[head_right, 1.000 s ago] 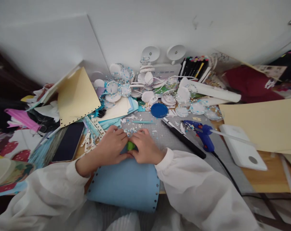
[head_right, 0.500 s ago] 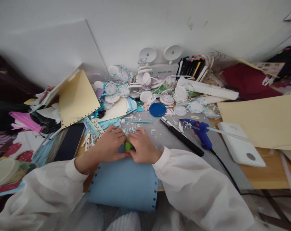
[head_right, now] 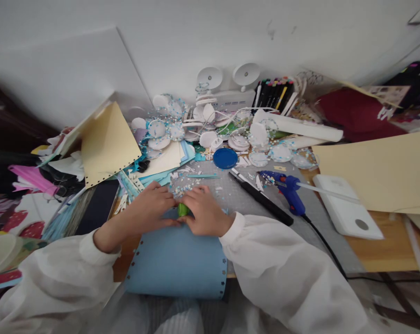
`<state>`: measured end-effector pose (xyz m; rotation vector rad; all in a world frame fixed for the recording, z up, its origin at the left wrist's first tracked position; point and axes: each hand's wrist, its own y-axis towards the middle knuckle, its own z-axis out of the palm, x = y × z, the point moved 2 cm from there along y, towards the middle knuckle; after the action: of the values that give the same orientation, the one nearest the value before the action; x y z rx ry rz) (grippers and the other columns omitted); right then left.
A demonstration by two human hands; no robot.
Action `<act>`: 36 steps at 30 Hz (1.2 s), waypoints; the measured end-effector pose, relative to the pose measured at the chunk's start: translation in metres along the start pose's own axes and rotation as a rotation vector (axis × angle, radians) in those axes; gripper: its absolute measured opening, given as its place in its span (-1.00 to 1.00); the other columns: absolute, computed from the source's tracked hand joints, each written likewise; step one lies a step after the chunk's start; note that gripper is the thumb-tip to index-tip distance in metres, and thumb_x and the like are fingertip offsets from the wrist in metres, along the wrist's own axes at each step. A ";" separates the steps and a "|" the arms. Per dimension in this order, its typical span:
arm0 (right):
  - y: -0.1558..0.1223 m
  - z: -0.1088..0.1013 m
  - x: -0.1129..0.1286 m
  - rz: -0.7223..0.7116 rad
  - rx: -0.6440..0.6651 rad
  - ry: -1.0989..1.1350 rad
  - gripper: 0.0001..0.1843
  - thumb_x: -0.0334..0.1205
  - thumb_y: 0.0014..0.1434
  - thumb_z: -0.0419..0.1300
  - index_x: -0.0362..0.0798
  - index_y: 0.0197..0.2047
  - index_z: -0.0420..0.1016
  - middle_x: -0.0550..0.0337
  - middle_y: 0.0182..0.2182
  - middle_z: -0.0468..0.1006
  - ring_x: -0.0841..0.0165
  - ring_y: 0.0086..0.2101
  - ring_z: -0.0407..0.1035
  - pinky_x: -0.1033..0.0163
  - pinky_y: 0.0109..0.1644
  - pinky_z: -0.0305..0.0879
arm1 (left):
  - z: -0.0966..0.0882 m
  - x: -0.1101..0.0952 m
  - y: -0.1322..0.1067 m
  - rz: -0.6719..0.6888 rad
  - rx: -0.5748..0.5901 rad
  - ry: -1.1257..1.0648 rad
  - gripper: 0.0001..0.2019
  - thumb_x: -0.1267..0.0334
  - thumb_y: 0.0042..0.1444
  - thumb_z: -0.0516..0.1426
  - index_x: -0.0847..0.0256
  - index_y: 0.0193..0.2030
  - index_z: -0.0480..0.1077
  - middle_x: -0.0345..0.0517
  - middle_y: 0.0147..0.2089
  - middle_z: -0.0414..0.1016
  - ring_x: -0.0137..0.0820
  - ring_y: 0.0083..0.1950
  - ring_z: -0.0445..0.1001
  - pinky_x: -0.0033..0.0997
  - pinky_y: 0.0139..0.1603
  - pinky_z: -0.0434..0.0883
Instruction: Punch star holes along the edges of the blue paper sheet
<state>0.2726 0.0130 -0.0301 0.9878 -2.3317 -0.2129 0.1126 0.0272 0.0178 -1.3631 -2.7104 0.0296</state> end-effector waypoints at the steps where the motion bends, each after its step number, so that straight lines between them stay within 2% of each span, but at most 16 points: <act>1: 0.000 0.000 0.000 0.008 0.004 0.006 -0.75 -0.19 0.07 0.27 -0.10 -0.21 0.38 0.07 -0.29 0.48 0.17 -0.19 0.31 0.05 -0.02 0.07 | -0.001 0.001 -0.001 0.006 0.027 -0.008 -0.76 0.09 0.12 0.18 0.23 -0.39 0.46 -0.08 -0.39 0.50 -0.23 -0.24 0.43 -0.20 -0.17 0.17; 4: 0.001 -0.001 0.001 0.026 0.019 0.024 -0.72 -0.16 0.06 0.29 -0.09 -0.18 0.39 0.06 -0.26 0.49 0.15 -0.17 0.30 0.05 -0.03 0.08 | -0.003 0.004 -0.003 0.025 0.073 -0.043 -0.85 0.29 0.17 0.14 0.21 -0.40 0.46 -0.11 -0.37 0.52 -0.28 -0.24 0.44 -0.24 -0.17 0.16; 11: 0.002 -0.004 0.002 0.043 0.051 0.098 -0.51 -0.15 0.04 0.33 -0.10 0.02 0.36 0.06 -0.13 0.50 0.15 -0.10 0.28 0.05 0.00 0.06 | -0.002 0.010 -0.010 0.026 0.050 -0.075 -0.86 0.26 0.21 0.12 0.21 -0.32 0.47 -0.13 -0.33 0.53 -0.32 -0.22 0.46 -0.27 -0.11 0.15; 16: 0.002 -0.003 0.001 0.062 0.054 0.108 -0.58 -0.17 0.11 0.28 -0.05 0.02 0.36 0.08 -0.09 0.51 0.14 -0.08 0.28 0.06 -0.01 0.06 | 0.000 0.014 -0.014 0.029 0.028 -0.085 -0.85 0.26 0.21 0.12 0.21 -0.35 0.45 -0.15 -0.35 0.51 -0.33 -0.22 0.45 -0.27 -0.09 0.15; 22: 0.000 0.004 -0.002 -0.041 0.014 0.124 -0.68 -0.16 0.16 0.24 -0.06 -0.03 0.37 0.07 -0.16 0.51 0.18 -0.12 0.30 0.08 -0.04 0.12 | -0.001 0.013 -0.015 0.039 0.015 -0.084 -0.87 0.25 0.20 0.15 0.20 -0.36 0.44 -0.18 -0.37 0.50 -0.32 -0.24 0.45 -0.26 -0.11 0.16; 28: 0.001 0.004 -0.001 -0.038 -0.024 0.069 -0.72 -0.20 0.14 0.25 -0.10 -0.11 0.36 0.04 -0.24 0.48 0.17 -0.19 0.30 0.09 -0.12 0.15 | -0.007 -0.004 -0.010 -0.016 -0.132 0.167 -0.89 0.39 0.15 0.13 0.23 -0.40 0.41 -0.07 -0.37 0.47 -0.20 -0.26 0.41 -0.16 -0.19 0.17; 32: 0.001 0.003 0.000 -0.017 -0.009 0.037 -0.79 -0.23 0.14 0.21 -0.10 -0.16 0.34 0.03 -0.26 0.44 0.16 -0.22 0.27 0.09 -0.16 0.14 | -0.008 -0.008 -0.007 0.018 -0.174 0.169 -0.85 0.44 0.14 0.12 0.23 -0.44 0.39 -0.11 -0.42 0.44 -0.23 -0.30 0.40 -0.18 -0.21 0.17; 36: 0.000 0.003 -0.001 0.000 -0.013 0.034 -0.80 -0.23 0.15 0.18 -0.10 -0.16 0.34 0.02 -0.25 0.43 0.14 -0.21 0.27 0.08 -0.14 0.13 | -0.008 -0.004 -0.007 0.017 -0.198 0.118 -0.84 0.39 0.17 0.13 0.22 -0.45 0.39 -0.12 -0.42 0.45 -0.27 -0.30 0.40 -0.20 -0.20 0.17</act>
<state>0.2714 0.0134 -0.0326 0.9781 -2.2964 -0.2095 0.1098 0.0193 0.0254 -1.3888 -2.6610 -0.3158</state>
